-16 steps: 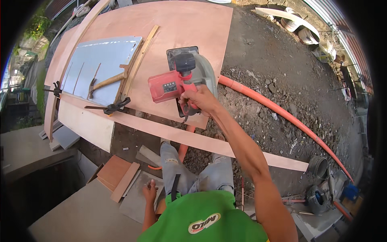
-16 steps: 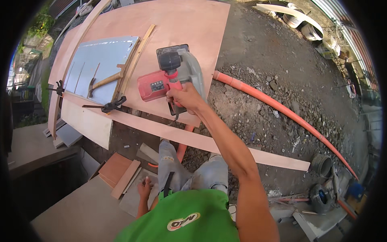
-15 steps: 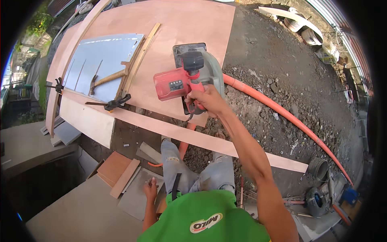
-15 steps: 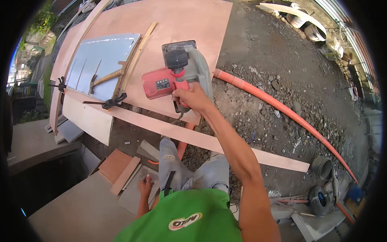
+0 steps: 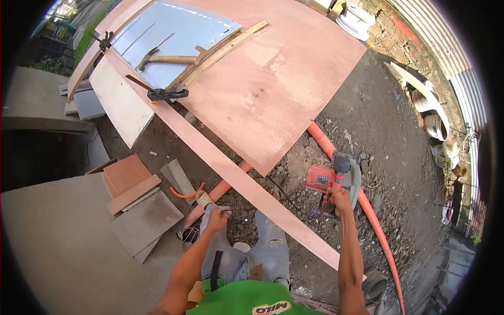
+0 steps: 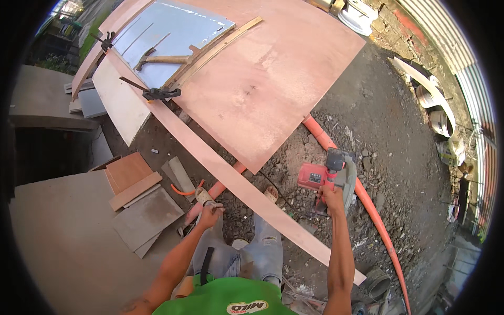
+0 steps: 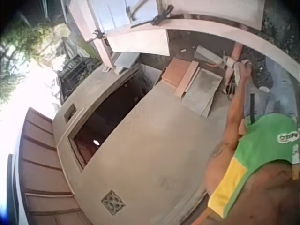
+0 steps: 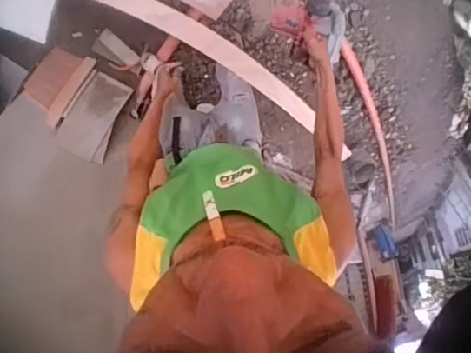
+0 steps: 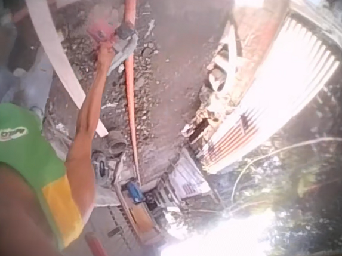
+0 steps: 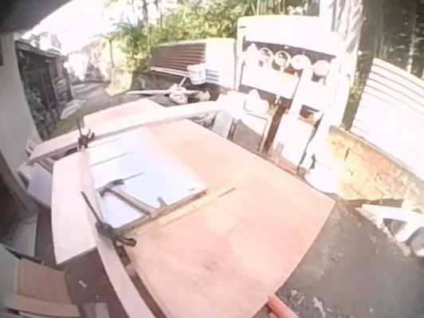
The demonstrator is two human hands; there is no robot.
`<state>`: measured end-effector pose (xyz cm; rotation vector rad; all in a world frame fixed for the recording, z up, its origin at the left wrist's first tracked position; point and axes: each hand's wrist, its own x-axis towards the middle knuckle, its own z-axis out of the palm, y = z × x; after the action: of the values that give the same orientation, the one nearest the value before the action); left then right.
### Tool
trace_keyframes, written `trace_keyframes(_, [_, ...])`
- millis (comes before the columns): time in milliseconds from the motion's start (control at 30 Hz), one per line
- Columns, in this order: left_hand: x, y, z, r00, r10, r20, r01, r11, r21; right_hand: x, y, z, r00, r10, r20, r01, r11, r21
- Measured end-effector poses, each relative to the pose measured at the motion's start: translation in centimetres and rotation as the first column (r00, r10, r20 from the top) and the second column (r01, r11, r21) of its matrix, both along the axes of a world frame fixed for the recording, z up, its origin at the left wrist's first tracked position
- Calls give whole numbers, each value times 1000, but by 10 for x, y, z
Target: The person uses a circular saw to cut a section of plywood that is held in place by clamps on a larger wooden board. They then remove the clamps and move the cut pieces of wood to the side.
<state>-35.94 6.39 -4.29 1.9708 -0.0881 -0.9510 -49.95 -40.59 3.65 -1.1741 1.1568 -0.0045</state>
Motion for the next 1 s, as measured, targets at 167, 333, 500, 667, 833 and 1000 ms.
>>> trace_keyframes(167, [-55, -87, -62, 709, 340, -618, -531, 834, -150, -13, 15, -95, 895, 365, -255, -345, 931, 121])
trace_keyframes(333, [-110, -117, -123, 375, 331, -866, -782, 615, -104, 12, 51, -177, 766, 630, -123, -552, 745, 375])
trace_keyframes(500, [-131, -161, -157, 219, 224, -950, -857, 509, -78, 21, 96, -244, 473, 874, -107, -842, 485, 235])
trace_keyframes(667, [-131, -144, -190, 117, 489, -865, -958, 285, 31, 57, 154, -246, 453, 882, 131, -851, 385, 356])
trace_keyframes(833, [-95, -159, -187, 459, 712, -531, -638, 680, 361, 51, 168, -262, 393, 913, 106, -867, 330, 374])
trace_keyframes(1000, [-88, -148, -181, 332, 698, -635, -610, 672, 420, 54, 188, -269, 363, 926, 108, -882, 304, 360])
